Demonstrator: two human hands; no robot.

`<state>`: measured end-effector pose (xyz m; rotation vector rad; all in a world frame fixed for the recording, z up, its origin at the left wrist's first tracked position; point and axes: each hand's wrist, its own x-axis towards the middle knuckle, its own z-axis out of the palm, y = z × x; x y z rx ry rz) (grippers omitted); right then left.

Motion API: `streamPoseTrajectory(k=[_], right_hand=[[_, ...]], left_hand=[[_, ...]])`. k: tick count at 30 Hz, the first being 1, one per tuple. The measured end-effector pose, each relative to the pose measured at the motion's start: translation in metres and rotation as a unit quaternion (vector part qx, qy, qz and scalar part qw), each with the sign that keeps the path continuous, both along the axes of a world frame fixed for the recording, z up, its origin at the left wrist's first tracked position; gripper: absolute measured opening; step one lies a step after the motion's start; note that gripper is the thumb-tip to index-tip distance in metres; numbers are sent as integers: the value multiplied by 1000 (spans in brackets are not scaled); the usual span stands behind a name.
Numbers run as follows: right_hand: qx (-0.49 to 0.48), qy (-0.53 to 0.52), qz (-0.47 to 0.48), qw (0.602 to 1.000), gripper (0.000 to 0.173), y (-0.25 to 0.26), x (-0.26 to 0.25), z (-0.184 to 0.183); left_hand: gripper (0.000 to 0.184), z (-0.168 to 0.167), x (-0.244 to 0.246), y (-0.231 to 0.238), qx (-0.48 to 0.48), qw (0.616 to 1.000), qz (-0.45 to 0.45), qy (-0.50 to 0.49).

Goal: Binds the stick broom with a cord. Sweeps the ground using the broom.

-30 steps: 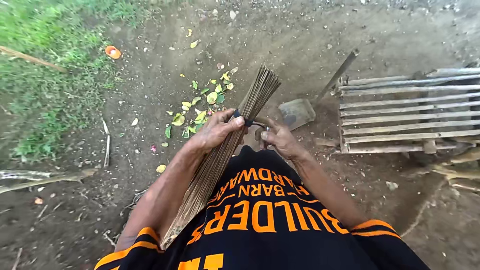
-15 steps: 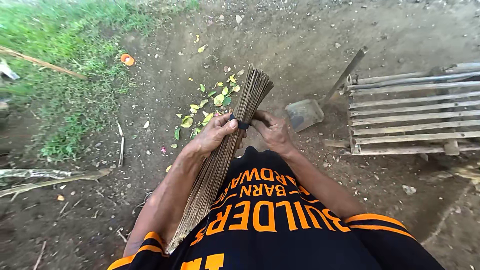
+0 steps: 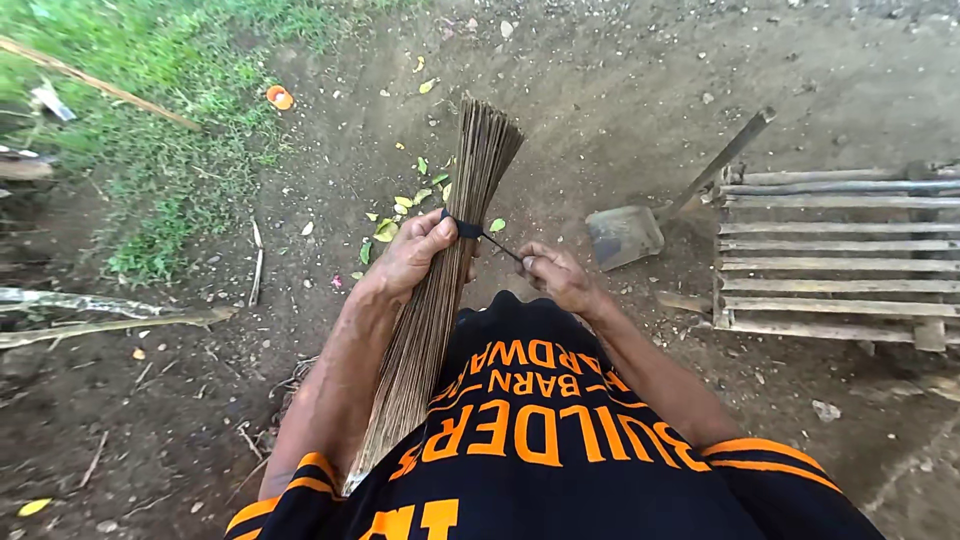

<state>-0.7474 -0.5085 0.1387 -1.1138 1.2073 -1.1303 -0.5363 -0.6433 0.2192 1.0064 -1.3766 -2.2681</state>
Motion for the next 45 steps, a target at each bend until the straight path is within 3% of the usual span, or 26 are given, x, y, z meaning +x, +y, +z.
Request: streamPoseTrajectory(k=[4, 7, 11, 15, 18, 25, 30, 34, 37, 42, 45], right_hand=[[6, -139, -71, 988, 28, 0, 11, -13], [-73, -89, -112, 987, 41, 6, 17, -11], [-162, -120, -133, 970, 39, -1, 7, -9], [-130, -64, -233, 962, 38, -20, -11, -5], [-87, -39, -241, 966, 29, -34, -12, -8], [10, -57, -144, 988, 16, -52, 5, -15], [-6, -51, -52, 997, 22, -57, 27, -14], [-35, -6, 78, 996, 18, -69, 51, -2], [-9, 52, 164, 985, 18, -81, 72, 8], [-161, 185, 283, 927, 24, -120, 98, 4], [-172, 201, 332, 905, 31, -147, 102, 0]], left_hand=[[34, 1, -9, 4, 8, 1000, 20, -5], [25, 11, -16, 10, -9, 997, 58, -45], [29, 0, -12, 14, 1, 996, 78, -34], [26, 6, -16, 23, 15, 997, 71, -33], [25, 11, -16, 35, 21, 997, 65, -37], [28, 7, 18, 33, -17, 998, 54, 1], [32, 4, 63, 11, -25, 996, 83, 19], [36, -1, 105, 0, -28, 991, 134, 6], [38, -8, 129, -1, -29, 981, 190, -8], [40, -9, 158, 6, -18, 955, 294, 10], [40, -6, 164, 11, -33, 931, 364, -4]])
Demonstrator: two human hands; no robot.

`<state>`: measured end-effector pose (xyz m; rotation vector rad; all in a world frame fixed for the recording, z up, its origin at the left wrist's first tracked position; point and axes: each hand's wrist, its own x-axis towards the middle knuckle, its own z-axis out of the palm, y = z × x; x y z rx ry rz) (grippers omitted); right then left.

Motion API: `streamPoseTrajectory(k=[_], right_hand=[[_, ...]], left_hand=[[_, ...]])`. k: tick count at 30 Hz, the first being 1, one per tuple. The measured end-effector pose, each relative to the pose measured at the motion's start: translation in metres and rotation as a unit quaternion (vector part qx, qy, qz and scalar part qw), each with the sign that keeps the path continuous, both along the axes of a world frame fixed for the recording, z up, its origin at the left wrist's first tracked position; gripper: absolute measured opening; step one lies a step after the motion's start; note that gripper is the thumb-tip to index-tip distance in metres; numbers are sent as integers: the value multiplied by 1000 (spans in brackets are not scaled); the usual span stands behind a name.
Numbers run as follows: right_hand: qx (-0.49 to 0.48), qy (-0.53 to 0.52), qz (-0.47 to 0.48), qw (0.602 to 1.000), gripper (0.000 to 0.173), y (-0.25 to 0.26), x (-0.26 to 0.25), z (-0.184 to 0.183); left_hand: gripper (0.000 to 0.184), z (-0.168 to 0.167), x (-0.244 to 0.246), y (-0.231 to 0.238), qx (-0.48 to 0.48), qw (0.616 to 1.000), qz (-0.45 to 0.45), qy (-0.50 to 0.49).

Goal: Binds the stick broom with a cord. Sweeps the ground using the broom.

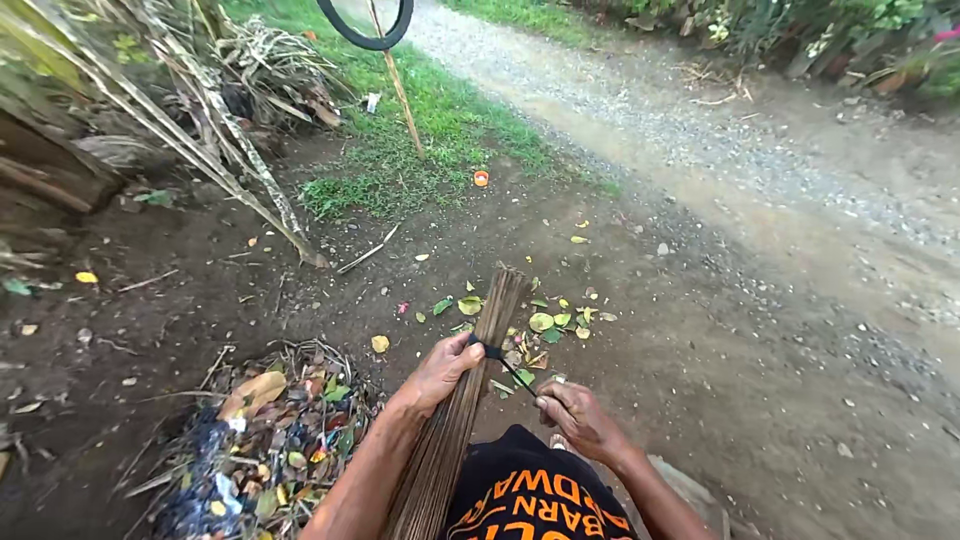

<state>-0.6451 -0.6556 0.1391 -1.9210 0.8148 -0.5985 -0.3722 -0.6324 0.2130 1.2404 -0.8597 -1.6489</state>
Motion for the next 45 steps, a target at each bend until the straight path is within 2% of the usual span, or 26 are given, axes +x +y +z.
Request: streamPoseTrajectory(k=[3, 6, 11, 15, 18, 21, 23, 26, 32, 35, 40, 45], right_hand=[[-3, -18, 7, 1000, 35, -23, -14, 2], [31, -69, 15, 997, 33, -39, -36, 7], [91, -111, 80, 986, 25, -52, -75, 14], [91, -93, -5, 991, 26, -55, -104, -1], [108, -56, -69, 990, 28, -59, -126, -28], [141, -10, -108, 984, 30, -55, -144, -47], [147, -2, -125, 981, 30, -49, -151, -52], [132, 4, -150, 980, 29, -39, -165, -51], [93, 20, -174, 980, 29, -14, -200, -34], [63, 28, -177, 982, 31, -1, -209, -20], [25, 15, -141, 990, 34, 15, -212, 8], [-98, -11, -53, 994, 33, 20, -190, 58]], left_hand=[[39, 4, -6, 2, -6, 998, 57, -5], [45, 7, -22, 4, -12, 996, 93, -5], [38, 1, -52, -2, -9, 992, 121, -42], [40, -2, -72, -7, 1, 993, 113, -37], [54, -2, -83, -5, -2, 994, 107, -29], [83, -4, -96, -3, -8, 995, 93, -22], [89, -6, -100, -1, -15, 996, 81, -17], [82, -6, -104, -1, -26, 996, 81, -30], [45, -15, -100, -11, -12, 992, 77, -95], [34, -17, -101, -17, -8, 991, 60, -122], [30, -26, -97, -30, -17, 979, 42, -201], [44, -52, -89, -48, -12, 935, -11, -356]])
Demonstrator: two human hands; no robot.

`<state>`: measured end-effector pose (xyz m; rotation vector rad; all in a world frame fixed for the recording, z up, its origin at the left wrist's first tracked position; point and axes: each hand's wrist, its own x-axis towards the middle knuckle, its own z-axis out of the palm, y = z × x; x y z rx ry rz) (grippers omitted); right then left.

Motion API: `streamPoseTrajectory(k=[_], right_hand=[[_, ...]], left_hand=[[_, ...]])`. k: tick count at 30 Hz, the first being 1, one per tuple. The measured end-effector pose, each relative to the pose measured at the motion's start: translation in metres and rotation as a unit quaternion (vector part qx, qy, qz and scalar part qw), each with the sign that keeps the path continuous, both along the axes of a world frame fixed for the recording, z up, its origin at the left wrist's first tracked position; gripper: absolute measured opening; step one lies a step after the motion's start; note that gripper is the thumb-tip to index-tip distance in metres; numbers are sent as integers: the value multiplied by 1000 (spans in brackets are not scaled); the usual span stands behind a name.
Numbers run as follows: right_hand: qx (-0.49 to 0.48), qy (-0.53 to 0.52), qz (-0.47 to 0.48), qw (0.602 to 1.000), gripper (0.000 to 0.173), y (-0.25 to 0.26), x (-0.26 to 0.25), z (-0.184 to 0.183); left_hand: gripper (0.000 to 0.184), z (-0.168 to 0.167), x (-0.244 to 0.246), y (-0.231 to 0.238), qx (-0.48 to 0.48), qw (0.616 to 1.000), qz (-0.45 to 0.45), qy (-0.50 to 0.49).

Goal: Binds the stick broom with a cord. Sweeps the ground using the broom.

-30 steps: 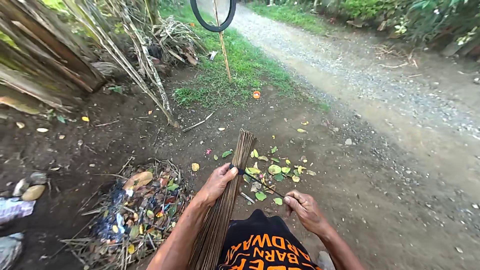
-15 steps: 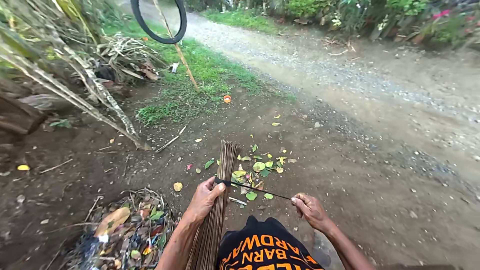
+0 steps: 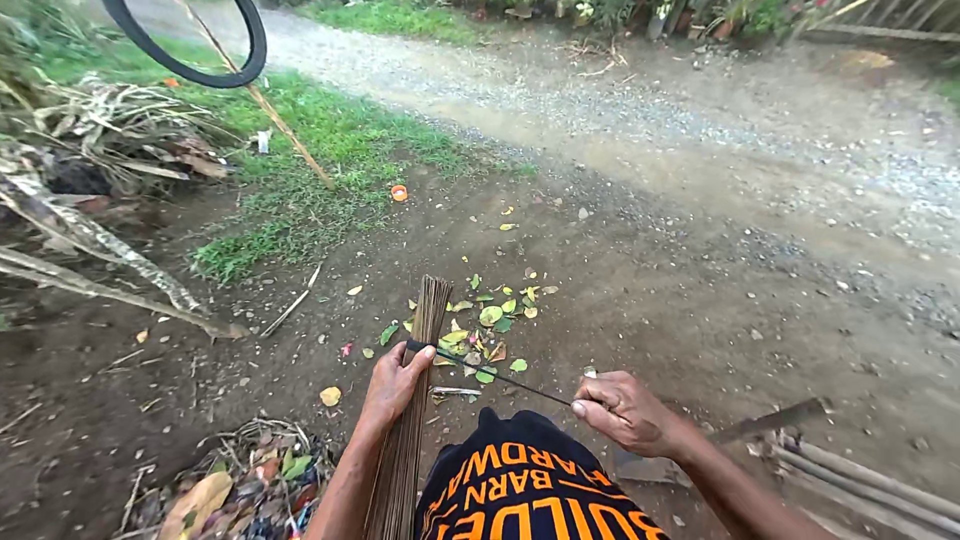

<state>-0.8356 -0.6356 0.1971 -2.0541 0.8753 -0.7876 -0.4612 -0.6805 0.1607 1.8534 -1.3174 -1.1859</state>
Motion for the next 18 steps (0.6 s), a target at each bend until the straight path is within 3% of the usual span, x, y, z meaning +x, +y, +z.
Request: streamPoseTrajectory(k=[7, 11, 15, 18], right_hand=[[-184, -16, 120, 975, 30, -23, 82, 61], [-243, 7, 118, 963, 25, -53, 125, 91], [-226, -8, 170, 959, 25, -69, 129, 112], [-226, 9, 175, 958, 25, -75, 137, 116]], left_hand=[[60, -5, -28, -13, 35, 978, -122, -164], [43, -19, -34, 6, -24, 962, -213, -171], [39, -11, -19, 17, -67, 971, -183, -136], [42, 20, -26, 19, 27, 978, -171, -120]])
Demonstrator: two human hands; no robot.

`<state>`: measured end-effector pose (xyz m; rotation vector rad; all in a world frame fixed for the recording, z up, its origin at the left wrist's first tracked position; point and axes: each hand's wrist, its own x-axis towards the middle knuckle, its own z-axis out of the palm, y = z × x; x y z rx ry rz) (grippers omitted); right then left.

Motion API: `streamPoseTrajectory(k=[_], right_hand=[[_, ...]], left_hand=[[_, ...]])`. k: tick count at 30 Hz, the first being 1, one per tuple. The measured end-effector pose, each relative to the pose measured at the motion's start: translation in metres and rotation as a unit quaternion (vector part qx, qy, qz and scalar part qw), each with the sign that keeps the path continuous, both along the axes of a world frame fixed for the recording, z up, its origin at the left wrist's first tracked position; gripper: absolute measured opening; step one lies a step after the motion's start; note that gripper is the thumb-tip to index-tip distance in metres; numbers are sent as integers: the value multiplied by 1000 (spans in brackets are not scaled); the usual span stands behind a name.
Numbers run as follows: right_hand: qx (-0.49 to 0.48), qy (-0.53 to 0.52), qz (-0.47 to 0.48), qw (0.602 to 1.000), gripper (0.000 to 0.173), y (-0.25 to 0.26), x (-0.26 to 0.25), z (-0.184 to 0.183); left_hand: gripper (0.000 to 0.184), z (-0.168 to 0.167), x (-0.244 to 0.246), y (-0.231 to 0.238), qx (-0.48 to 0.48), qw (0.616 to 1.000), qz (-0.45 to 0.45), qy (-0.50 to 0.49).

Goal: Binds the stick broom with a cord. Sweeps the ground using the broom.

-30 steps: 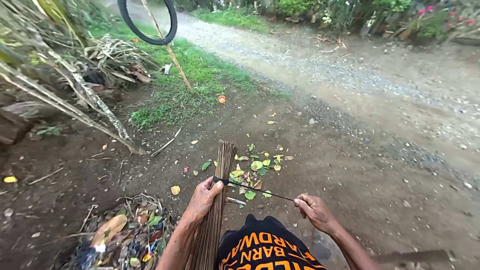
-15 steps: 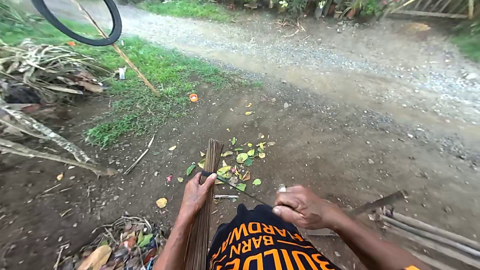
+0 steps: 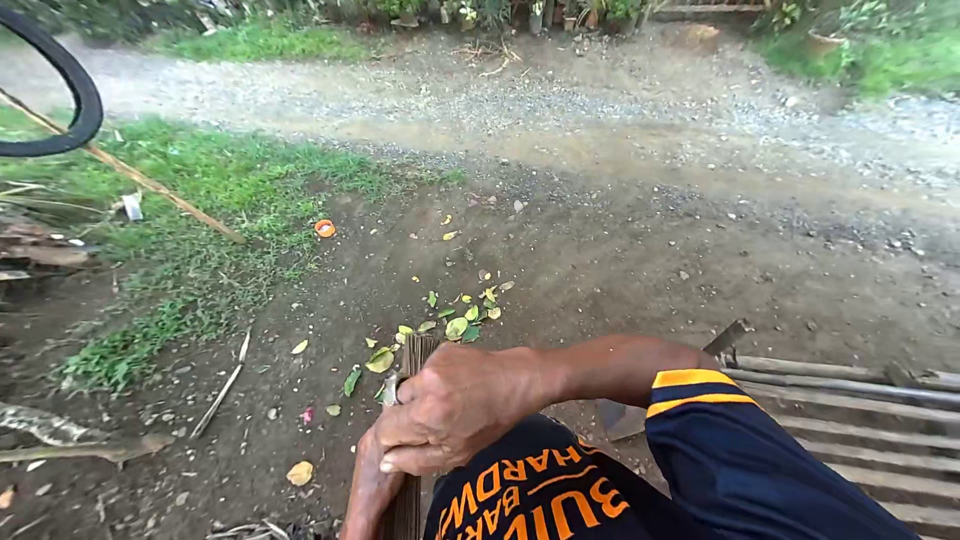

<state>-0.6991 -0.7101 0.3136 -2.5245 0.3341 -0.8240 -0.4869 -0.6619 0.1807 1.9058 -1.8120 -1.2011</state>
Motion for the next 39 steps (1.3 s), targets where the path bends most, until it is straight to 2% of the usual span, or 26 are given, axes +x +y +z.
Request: streamPoseTrajectory(k=[2, 3, 5, 7, 10, 13, 15, 17, 18, 20, 23, 25, 27, 31, 33, 36, 39], right_hand=[[-7, 50, -8, 999, 26, -14, 14, 6], [7, 102, -3, 995, 27, -25, 22, 12], [47, 208, 20, 977, 26, -54, 40, 19], [90, 245, 43, 964, 22, -86, 52, 6], [189, 209, 37, 959, 23, -121, 39, -45], [320, 108, -33, 941, 22, -105, 1, -93], [437, 35, -72, 896, 17, -77, -25, -121], [527, -43, -99, 843, 20, -45, -36, -165], [542, -71, -114, 830, 23, -28, -38, -180], [517, -110, -149, 836, 25, 6, -44, -189], [381, -127, -176, 899, 27, 42, -53, -173], [274, -73, -183, 941, 31, 44, -56, -156], [209, 1, -199, 957, 31, 37, -59, -142], [139, 167, -226, 950, 32, 25, -56, -121], [150, 236, -228, 932, 33, 23, -51, -114], [140, 323, -251, 902, 36, 25, -39, -107], [77, 388, -250, 884, 38, 33, -28, -102]], left_hand=[[48, 2, -14, 9, -38, 999, 9, 25], [50, 8, -23, 12, -18, 999, 1, 36], [55, 0, -30, 19, -57, 997, -55, 23], [62, 11, -33, 25, -124, 985, -103, 57], [64, 38, -28, 28, -197, 968, -102, 120], [71, 55, -20, 28, -214, 966, -37, 144], [71, 58, -18, 27, -173, 971, 3, 166], [61, 54, -17, 22, -109, 977, 43, 177], [53, 50, -17, 18, -79, 976, 64, 190], [51, 42, -17, 11, -39, 970, 99, 217], [59, 33, -26, 4, 9, 962, 135, 239], [57, 19, -34, -1, 11, 968, 119, 221], [56, 8, -44, -2, -9, 981, 84, 173], [57, -7, -54, 0, -53, 992, 51, 103], [59, -12, -55, 4, -59, 994, 45, 87], [60, -15, -61, 12, -47, 996, 28, 74], [54, -25, -66, 18, -35, 994, 40, 90]])
